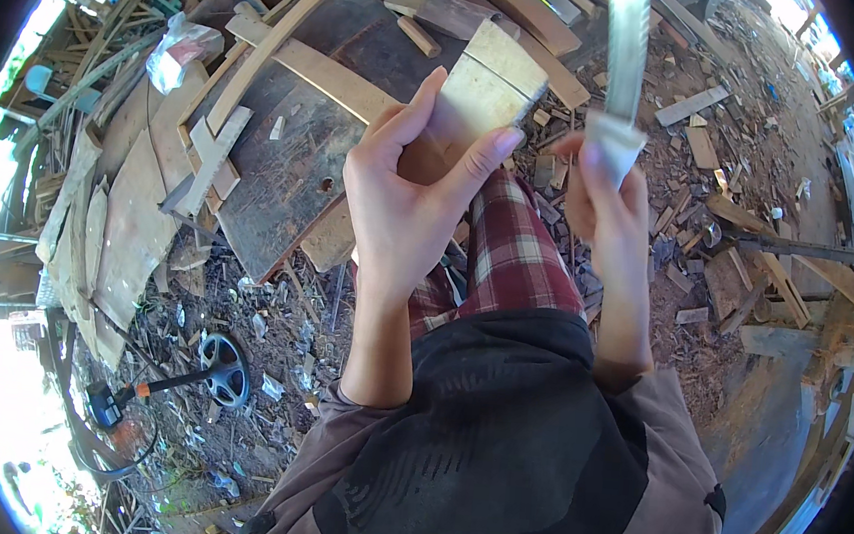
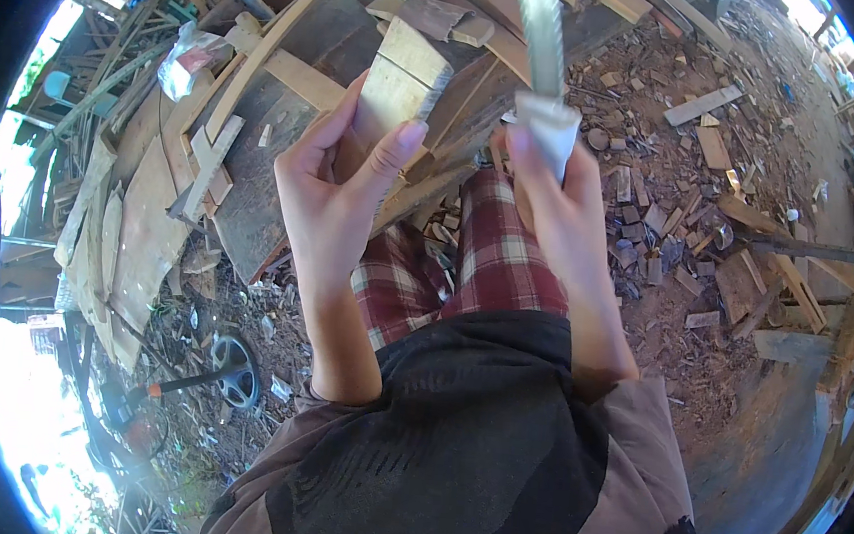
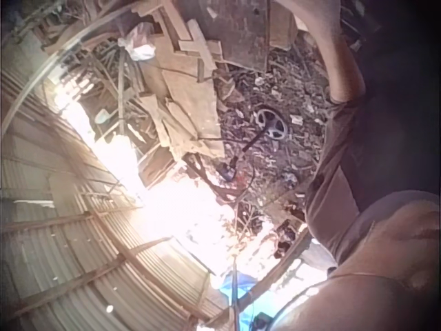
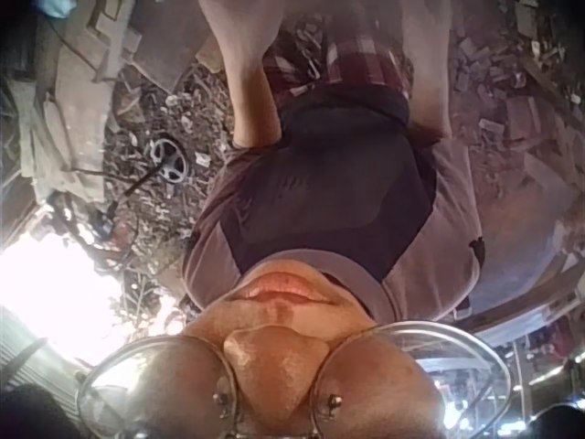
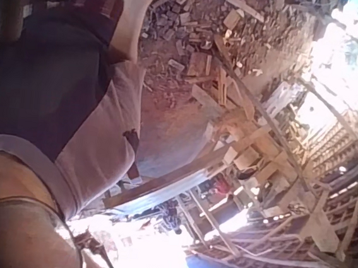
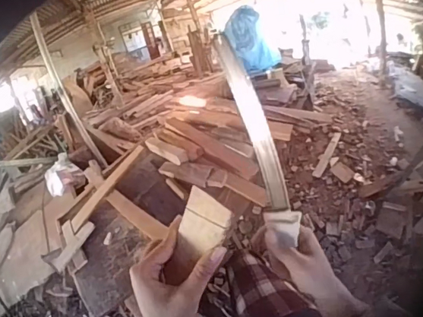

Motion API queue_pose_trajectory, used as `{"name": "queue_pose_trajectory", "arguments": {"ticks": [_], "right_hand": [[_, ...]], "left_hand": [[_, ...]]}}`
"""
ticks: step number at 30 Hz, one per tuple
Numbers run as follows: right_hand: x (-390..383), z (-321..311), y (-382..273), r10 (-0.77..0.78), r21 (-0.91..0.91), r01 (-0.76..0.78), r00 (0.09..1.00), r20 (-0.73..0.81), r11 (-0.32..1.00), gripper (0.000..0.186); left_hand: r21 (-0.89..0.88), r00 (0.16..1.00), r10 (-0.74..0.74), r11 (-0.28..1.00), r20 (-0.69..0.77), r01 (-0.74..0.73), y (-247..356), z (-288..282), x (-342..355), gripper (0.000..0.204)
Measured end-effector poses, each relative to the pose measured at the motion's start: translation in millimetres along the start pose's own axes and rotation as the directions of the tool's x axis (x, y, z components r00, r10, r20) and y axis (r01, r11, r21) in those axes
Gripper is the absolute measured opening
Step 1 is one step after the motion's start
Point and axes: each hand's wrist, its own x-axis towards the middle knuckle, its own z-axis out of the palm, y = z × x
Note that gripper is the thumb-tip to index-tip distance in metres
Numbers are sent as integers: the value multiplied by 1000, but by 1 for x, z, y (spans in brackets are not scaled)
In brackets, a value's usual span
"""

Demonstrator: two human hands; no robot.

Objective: The recorder uses a hand saw to cut a small piece of wood in a workshop environment.

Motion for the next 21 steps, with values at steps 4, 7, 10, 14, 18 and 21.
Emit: {"name": "queue_pose_trajectory", "arguments": {"ticks": [4, 7, 10, 14, 18, 21], "right_hand": [[31, 17, -33, -68, 351, 13, 987, 145, 936, 37], [40, 28, -36, -89, 340, 34, 985, 148, 940, 39], [42, 42, -31, -113, 203, 115, 993, -18, 972, 36], [46, 45, -18, -149, 185, 167, 983, -107, 968, 32], [47, 36, -15, -227, -78, 225, 974, -10, 971, 34], [48, 36, -14, -218, -97, 216, 976, -6, 972, 34]], "left_hand": [[154, 998, 34, 987, 55, -42, 10, 2, -5, 57], [189, 992, 114, 974, 59, -124, 6, 4, -6, 61], [251, 988, 143, 956, 52, -151, 3, 2, -5, 63], [375, 971, 224, 896, 79, -237, -4, 2, -5, 67], [413, 971, 224, 880, 78, -236, -8, 3, -6, 67], [415, 973, 218, 880, 81, -232, -14, 4, -7, 65]]}}
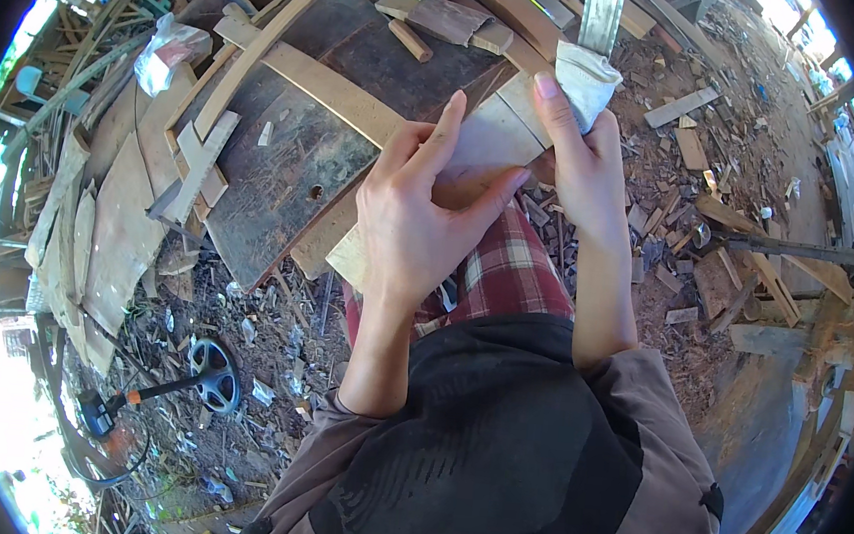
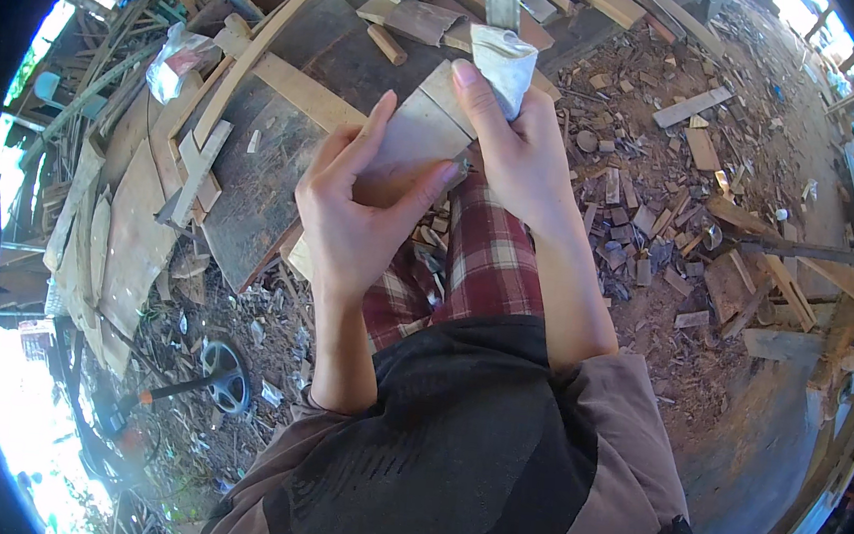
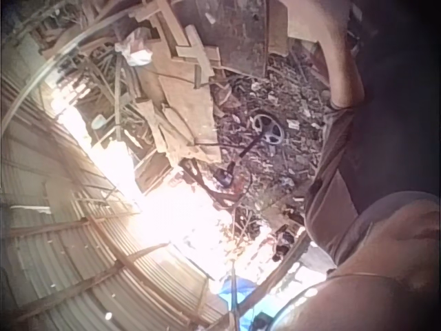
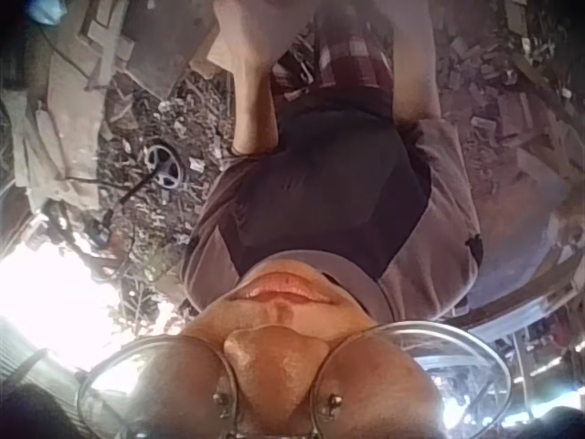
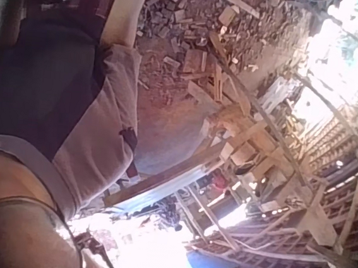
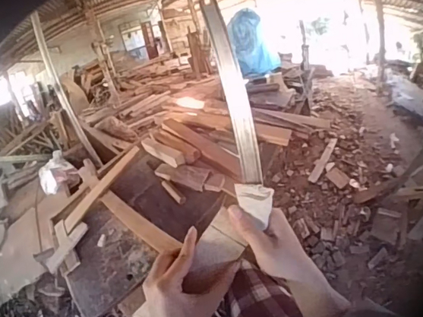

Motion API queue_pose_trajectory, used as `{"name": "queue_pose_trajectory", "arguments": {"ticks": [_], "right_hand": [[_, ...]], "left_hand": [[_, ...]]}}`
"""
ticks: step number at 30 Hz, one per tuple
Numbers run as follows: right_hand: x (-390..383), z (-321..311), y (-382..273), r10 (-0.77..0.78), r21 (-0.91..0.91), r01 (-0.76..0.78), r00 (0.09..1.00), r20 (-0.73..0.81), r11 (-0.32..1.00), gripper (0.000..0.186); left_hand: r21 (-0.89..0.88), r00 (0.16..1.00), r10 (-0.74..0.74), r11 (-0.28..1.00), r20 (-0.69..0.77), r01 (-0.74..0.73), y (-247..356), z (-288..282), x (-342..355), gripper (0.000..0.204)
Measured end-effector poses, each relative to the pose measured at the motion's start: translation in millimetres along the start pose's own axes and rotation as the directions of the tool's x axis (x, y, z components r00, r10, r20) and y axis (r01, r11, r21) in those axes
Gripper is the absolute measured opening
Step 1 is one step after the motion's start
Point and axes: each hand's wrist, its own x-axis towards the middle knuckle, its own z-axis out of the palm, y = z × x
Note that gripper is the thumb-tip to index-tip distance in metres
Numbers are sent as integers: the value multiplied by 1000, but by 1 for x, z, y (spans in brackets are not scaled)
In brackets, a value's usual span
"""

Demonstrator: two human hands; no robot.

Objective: The recorder uses a hand saw to cut a small piece of wood in a workshop environment.

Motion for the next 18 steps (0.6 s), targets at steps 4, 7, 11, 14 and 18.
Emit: {"name": "queue_pose_trajectory", "arguments": {"ticks": [4, 7, 11, 14, 18], "right_hand": [[4, 0, 7, 368, 53, -368, 930, 21, 928, 33], [13, -4, 34, 436, -28, -436, 893, 108, 900, 38], [38, -5, 81, 213, -518, -115, 968, 134, 848, 43], [48, 20, 89, 104, -662, 42, 978, 179, 748, 40], [63, 45, 105, 3, -747, 188, 969, 246, 638, 32]], "left_hand": [[24, 996, -80, 997, 29, 79, -8, 2, -3, 64], [89, 975, -208, 975, 73, 202, -16, -4, -10, 62], [110, 933, -359, 928, 20, 355, -32, -35, -26, 61], [263, 894, -444, 857, -57, 442, -54, -57, -40, 65], [331, 847, -511, 781, -146, 529, -71, -69, -47, 69]]}}
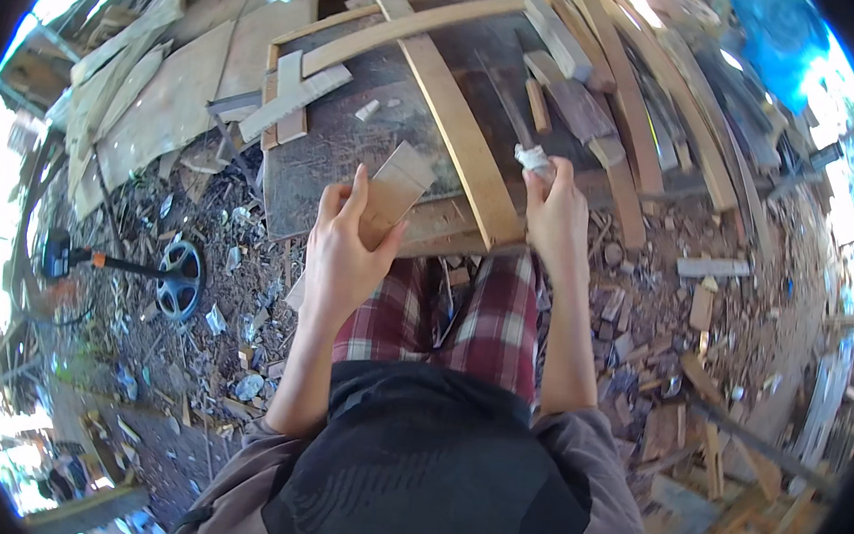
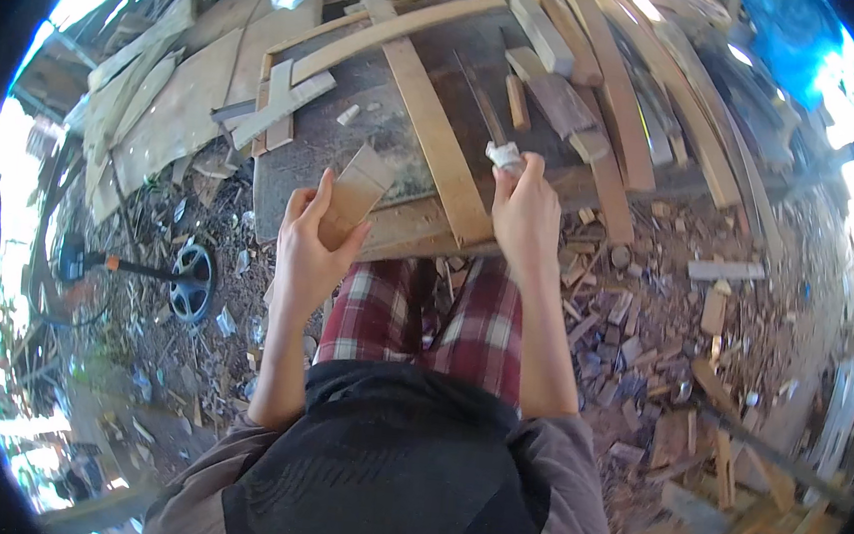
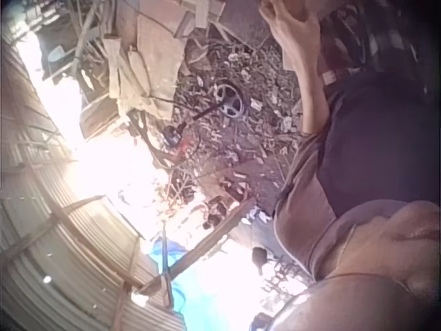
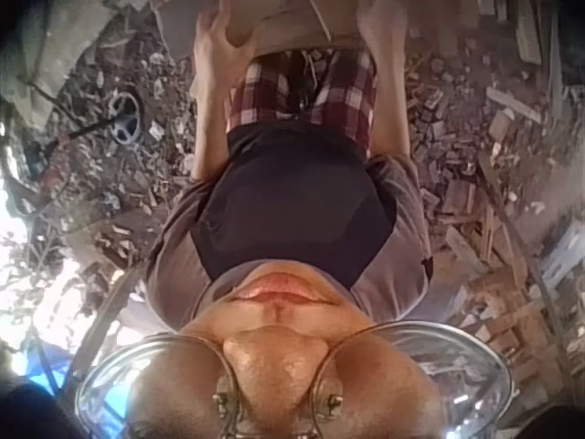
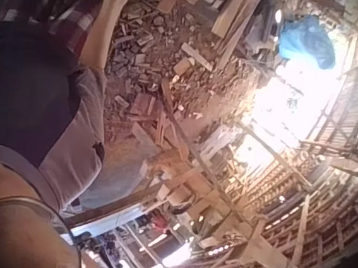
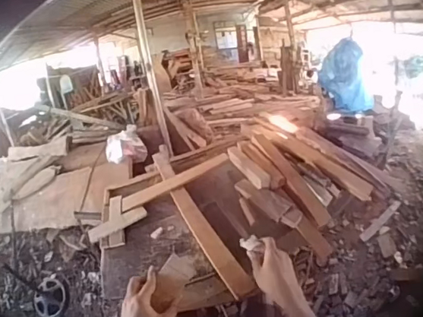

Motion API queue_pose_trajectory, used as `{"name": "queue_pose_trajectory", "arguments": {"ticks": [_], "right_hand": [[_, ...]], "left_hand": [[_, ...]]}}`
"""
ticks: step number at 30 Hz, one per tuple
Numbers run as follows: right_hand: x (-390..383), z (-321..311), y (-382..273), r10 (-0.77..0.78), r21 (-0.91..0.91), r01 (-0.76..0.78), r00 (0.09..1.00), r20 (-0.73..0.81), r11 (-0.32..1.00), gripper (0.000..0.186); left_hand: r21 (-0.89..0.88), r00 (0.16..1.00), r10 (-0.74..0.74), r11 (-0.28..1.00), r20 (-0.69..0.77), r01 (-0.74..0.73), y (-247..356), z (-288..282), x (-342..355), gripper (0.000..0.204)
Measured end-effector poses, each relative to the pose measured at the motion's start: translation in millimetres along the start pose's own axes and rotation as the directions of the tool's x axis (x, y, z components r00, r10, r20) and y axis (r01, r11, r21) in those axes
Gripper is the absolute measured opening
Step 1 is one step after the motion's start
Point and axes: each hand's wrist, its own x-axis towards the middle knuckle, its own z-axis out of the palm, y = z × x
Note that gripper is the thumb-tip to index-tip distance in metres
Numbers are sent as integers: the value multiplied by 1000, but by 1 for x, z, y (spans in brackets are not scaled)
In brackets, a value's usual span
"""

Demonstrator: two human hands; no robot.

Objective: The recorder uses a hand saw to cut a small piece of wood in a workshop environment.

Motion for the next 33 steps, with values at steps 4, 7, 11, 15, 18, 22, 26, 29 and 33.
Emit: {"name": "queue_pose_trajectory", "arguments": {"ticks": [4, 7, 11, 15, 18, 22, 26, 29, 33], "right_hand": [[16, 14, -19, -28, -143, 34, 999, 42, 989, 38], [29, 18, -14, -86, -200, 101, 993, 82, 975, 51], [55, 10, -10, -290, -84, 307, 941, 174, 948, 82], [58, 2, -23, -274, -8, 300, 882, 384, 954, 100], [60, 4, -37, -198, -55, 243, 886, 420, 968, 87], [69, 13, -41, -209, -132, 280, 894, 396, 951, 78], [74, 22, -30, -264, -118, 332, 881, 392, 936, 69], [76, 22, -20, -353, -113, 428, 846, 400, 897, 68], [101, 12, 0, -398, -113, 477, 823, 406, 871, 72]], "left_hand": [[62, 998, -44, 997, -46, 47, -18, 17, 24, 68], [108, 994, -100, 989, -49, 105, -23, 38, 47, 68], [55, 980, -196, 979, -30, 197, -5, 63, 80, 66], [-74, 953, -302, 951, -10, 301, 19, 82, 116, 69], [-5, 927, -369, 929, -65, 370, 29, 65, 138, 70], [114, 904, -404, 900, -142, 420, 44, 14, 142, 71], [207, 835, -496, 814, -237, 543, 54, -39, 91, 71], [225, 731, -613, 699, -302, 679, 64, -62, 17, 73], [176, 399, -812, 358, -426, 917, 86, -79, -103, 75]]}}
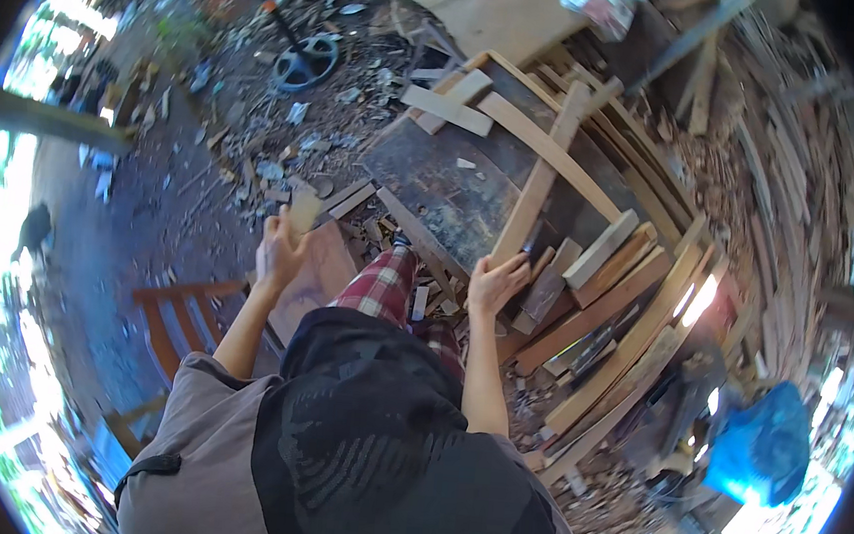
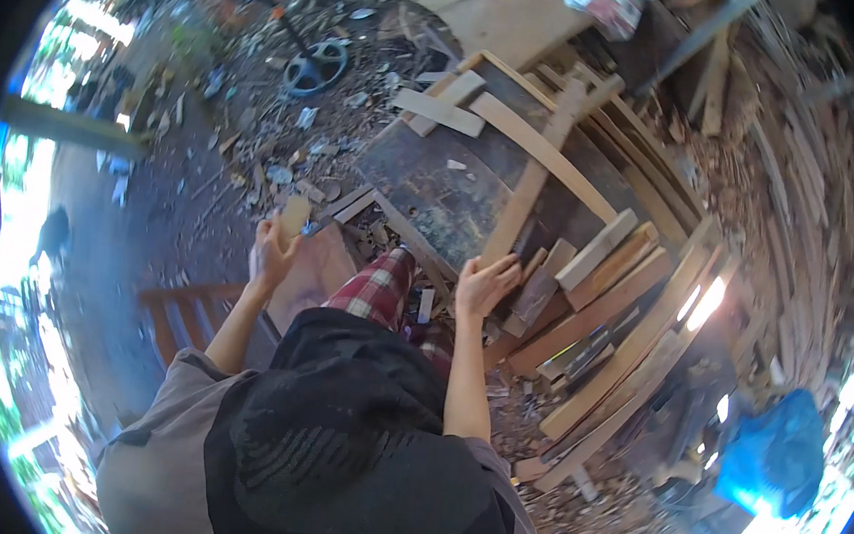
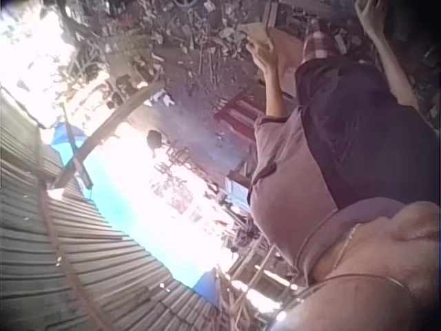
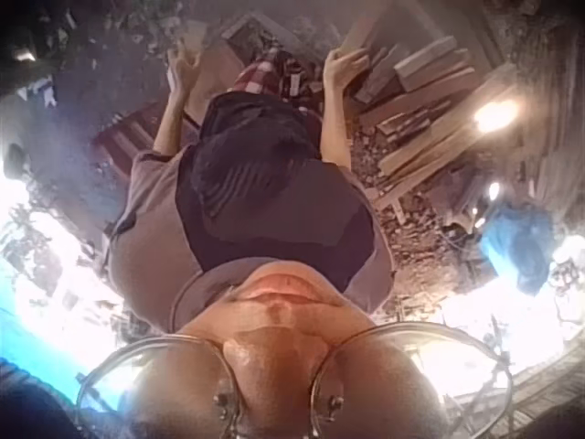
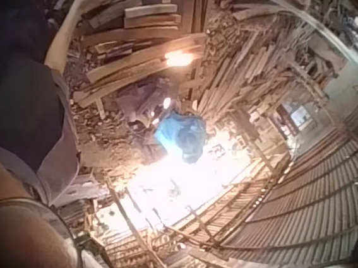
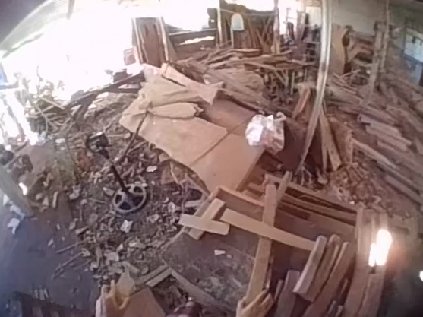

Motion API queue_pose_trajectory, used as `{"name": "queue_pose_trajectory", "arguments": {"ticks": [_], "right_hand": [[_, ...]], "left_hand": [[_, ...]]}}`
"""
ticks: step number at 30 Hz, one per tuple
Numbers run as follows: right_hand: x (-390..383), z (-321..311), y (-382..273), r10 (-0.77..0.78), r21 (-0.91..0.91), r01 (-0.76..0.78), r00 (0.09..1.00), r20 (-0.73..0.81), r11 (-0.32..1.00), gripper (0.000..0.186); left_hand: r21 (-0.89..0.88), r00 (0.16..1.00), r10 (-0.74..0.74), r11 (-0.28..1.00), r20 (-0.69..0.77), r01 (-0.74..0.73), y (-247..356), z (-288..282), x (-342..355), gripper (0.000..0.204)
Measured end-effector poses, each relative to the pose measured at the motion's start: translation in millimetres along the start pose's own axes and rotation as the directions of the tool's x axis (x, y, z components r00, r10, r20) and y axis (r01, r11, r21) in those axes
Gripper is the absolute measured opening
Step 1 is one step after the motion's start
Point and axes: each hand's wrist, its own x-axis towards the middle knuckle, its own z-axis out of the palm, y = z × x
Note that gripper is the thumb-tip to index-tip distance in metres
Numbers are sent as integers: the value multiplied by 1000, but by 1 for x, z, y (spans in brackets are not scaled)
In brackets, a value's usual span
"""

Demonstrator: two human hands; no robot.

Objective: The recorder uses a hand saw to cut a small piece of wood in a workshop environment.

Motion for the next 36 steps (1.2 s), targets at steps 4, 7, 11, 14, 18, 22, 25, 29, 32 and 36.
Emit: {"name": "queue_pose_trajectory", "arguments": {"ticks": [4, 7, 11, 14, 18, 22, 25, 29, 32, 36], "right_hand": [[5, 4, 5, 12, -43, -11, 999, 34, 999, 77], [5, -2, -6, 39, -97, -28, 994, 106, 995, 82], [6, -1, -4, 62, -166, -42, 992, 113, 985, 85], [8, 0, -6, 34, -232, -12, 995, 91, 973, 85], [12, 2, -6, -15, -206, 32, 996, 84, 978, 84], [16, 0, 0, -1, -209, 20, 996, 92, 978, 84], [28, -22, -8, 39, -335, 26, 982, 187, 942, 79], [106, -35, -89, -217, -107, 215, 976, -12, 971, 51], [205, 6, -169, -442, 112, 449, 893, -84, 887, 26], [330, 121, -250, -594, 319, 570, 804, -27, 757, 13]], "left_hand": [[69, 954, -230, 967, -193, 247, -85, -16, -80, 74], [-10, 874, -373, 921, -312, 389, -120, -29, -139, 73], [-77, 749, -551, 821, -368, 566, -120, -30, -201, 71], [10, 790, -549, 819, -272, 573, -113, -20, -211, 74], [-25, 830, -545, 837, -119, 547, -78, -15, -154, 70], [-107, 918, -384, 921, -99, 374, -53, 17, -44, 69], [-212, 951, -231, 959, -205, 188, -22, 50, 55, 70], [-338, 952, -237, 927, -192, 162, 34, 89, 169, 71], [-419, 936, -289, 889, -202, 184, 71, 118, 214, 73], [-418, 965, -251, 887, -78, 197, 95, 145, 221, 74]]}}
